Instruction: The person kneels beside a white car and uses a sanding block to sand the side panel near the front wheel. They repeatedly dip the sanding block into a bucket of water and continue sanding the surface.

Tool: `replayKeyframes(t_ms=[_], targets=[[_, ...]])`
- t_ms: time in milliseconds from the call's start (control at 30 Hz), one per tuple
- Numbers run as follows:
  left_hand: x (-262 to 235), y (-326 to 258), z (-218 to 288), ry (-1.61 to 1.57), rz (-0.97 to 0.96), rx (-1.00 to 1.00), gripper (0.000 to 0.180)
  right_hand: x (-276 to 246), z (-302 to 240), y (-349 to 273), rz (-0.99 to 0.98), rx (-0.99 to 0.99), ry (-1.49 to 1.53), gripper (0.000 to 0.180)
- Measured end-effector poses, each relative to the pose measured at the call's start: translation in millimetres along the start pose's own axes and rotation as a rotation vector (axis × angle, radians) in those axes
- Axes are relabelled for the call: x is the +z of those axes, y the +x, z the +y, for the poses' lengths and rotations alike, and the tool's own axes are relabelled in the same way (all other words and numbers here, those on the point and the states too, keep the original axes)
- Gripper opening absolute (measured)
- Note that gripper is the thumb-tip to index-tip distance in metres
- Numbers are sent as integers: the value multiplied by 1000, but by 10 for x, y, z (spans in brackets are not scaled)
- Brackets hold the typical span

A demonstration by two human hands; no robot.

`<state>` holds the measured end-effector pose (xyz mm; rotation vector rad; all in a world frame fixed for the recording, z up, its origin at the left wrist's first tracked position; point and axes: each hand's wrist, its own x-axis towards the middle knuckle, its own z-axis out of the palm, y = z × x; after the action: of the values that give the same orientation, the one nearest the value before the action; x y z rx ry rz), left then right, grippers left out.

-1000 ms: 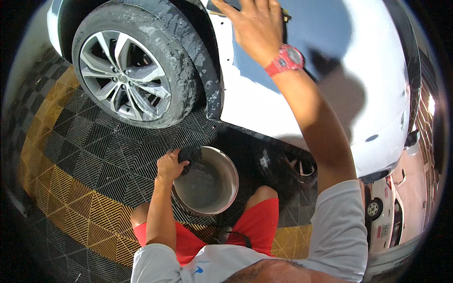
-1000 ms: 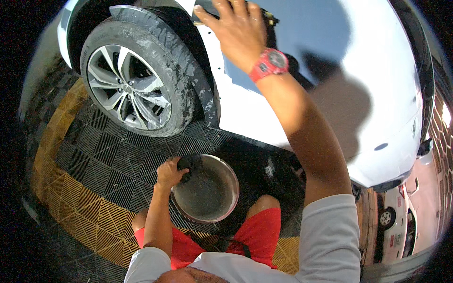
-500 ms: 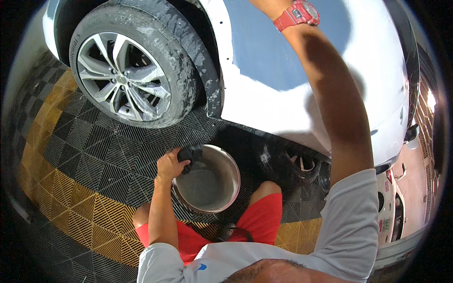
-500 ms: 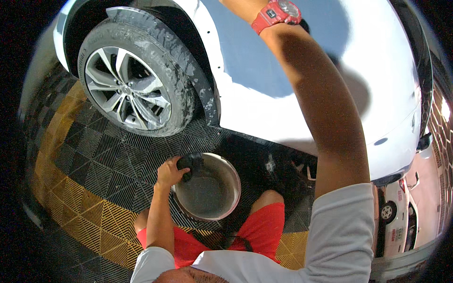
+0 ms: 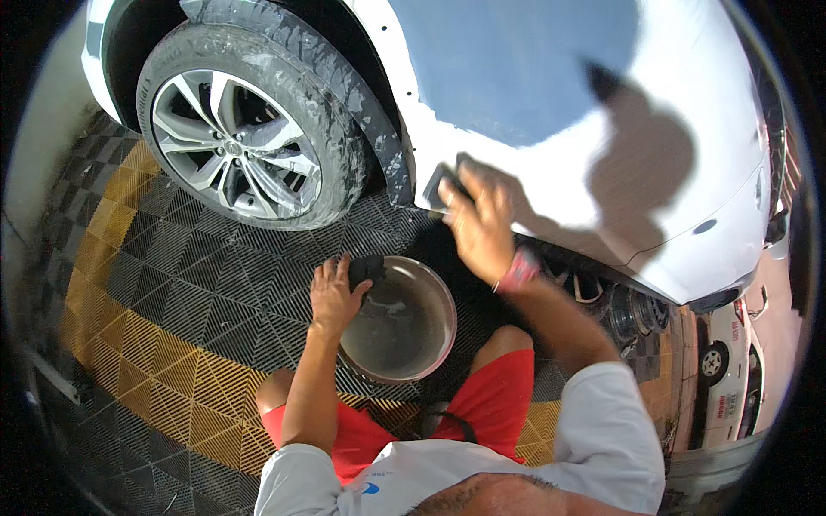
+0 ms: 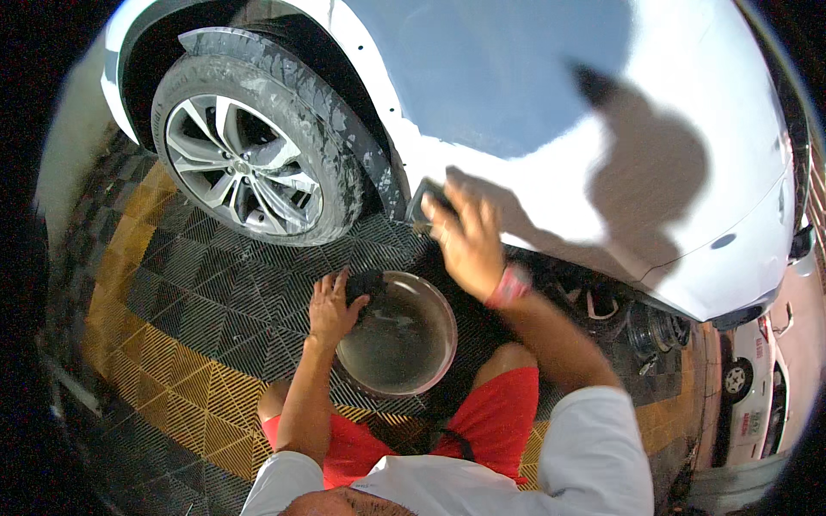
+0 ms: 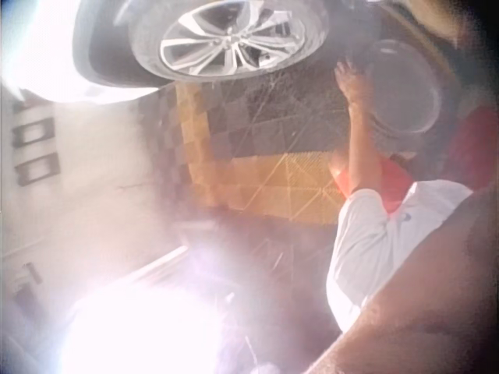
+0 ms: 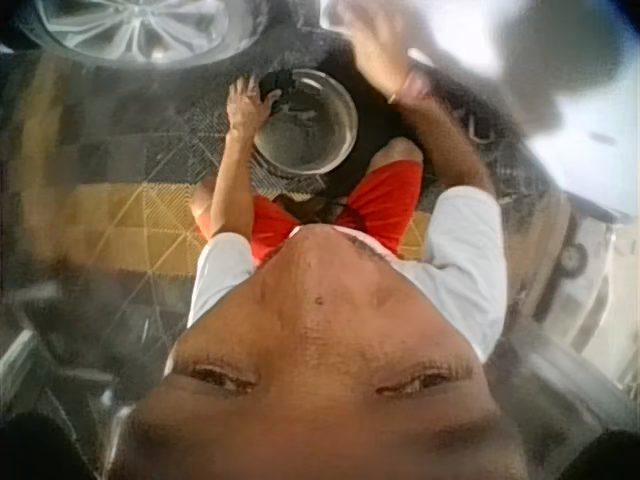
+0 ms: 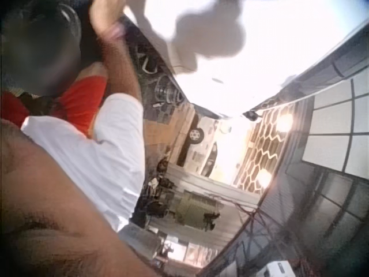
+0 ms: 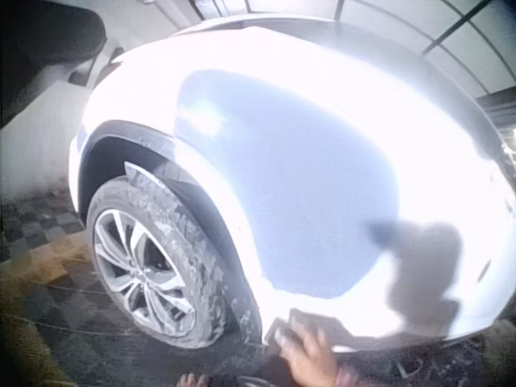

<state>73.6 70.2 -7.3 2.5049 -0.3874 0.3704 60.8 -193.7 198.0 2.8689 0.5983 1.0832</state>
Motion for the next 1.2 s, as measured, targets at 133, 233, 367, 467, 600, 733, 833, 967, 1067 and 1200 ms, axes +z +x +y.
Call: replayKeyframes(t_ms=[133, 233, 367, 467, 600, 733, 833, 967, 1067, 1200], targets=[[-198, 153, 505, -266, 134, 198, 35, 834, -767, -1472, -529, 74, 158, 61], [-189, 72, 662, -268, 10, 161, 27, 1563, -1034, -1704, -1200, 93, 255, 48], [135, -284, 730, -68, -447, 104, 32, 1985, -1113, -1931, -1081, 363, 566, 48], [519, -471, 525, 119, -988, -46, 37, 1887, -1236, -2009, -1149, 328, 489, 51], [706, -525, 396, 291, -1106, -58, 33, 1525, -1188, -1941, -1288, 235, 396, 57], [985, -431, 175, 381, -1152, -100, 33, 1410, -1005, -1604, -1476, 109, 379, 65], [1010, -254, 378, 412, -1116, -26, 35, 1211, -601, -1734, -1080, 612, 512, 64], [1269, -316, 147, 354, -1046, -111, 38, 731, -675, -1923, -480, 775, 762, 63], [1490, -386, 58, 345, -1082, -152, 36, 763, -756, -2215, -203, 667, 650, 58], [1517, -526, -129, 289, -1207, -182, 34, 758, -843, -2244, -292, 635, 638, 51]])
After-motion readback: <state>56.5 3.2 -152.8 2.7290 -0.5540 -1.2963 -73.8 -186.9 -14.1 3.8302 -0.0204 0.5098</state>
